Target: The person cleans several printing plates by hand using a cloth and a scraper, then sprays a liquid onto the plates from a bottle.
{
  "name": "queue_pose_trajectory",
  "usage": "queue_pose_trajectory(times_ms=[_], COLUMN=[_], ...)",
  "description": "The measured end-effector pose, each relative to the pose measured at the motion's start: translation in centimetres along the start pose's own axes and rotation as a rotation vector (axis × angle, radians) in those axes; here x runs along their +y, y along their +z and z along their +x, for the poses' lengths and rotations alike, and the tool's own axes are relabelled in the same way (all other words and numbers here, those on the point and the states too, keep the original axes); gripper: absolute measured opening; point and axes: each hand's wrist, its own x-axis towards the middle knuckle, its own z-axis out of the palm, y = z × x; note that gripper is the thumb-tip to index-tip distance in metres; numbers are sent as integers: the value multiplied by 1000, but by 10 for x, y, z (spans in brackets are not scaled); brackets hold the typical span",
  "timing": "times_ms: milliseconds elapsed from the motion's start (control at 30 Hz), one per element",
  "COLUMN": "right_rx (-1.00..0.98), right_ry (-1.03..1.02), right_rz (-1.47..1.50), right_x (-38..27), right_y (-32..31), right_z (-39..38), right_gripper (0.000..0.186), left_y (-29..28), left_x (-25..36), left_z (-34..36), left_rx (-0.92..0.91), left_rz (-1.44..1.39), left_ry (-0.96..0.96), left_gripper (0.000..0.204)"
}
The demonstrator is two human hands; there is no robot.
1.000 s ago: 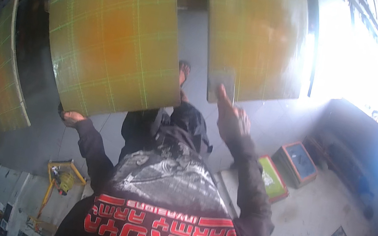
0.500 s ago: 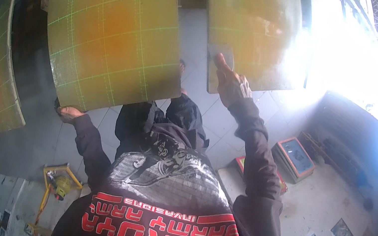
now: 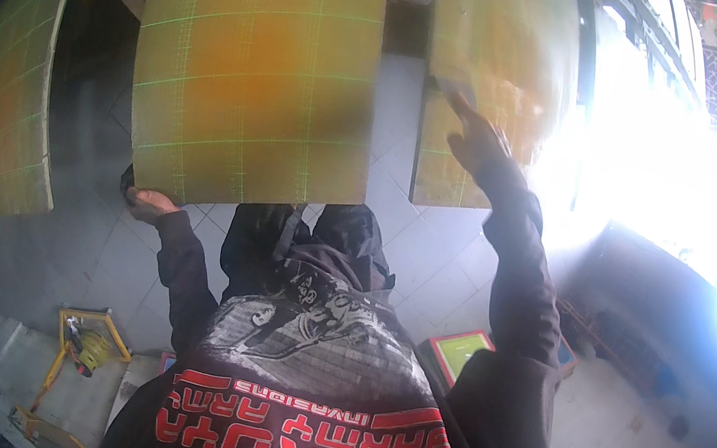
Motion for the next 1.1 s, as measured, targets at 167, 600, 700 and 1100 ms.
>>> queue_pose_trajectory(times_ms=[167,600,700,1100], right_rx=[107,99,119,-124], right_ry=[-68,-6,-76,-1], right_rz=[3,75,44,-190], right_x=[13,7,38,-5], right_y=[10,74,60,-15], right_z=[-81,-118,-42,24], right_gripper=[68,49,48,47], left_y=[0,-11,-16,-13], left_x=[-4,-1,-41,-11], left_z=[-12,-9,15,-3], left_rx=[94,-24,14,53], left_rz=[16,41,81,47], left_ry=[114,130,276,147], left_gripper=[65,53,64,60])
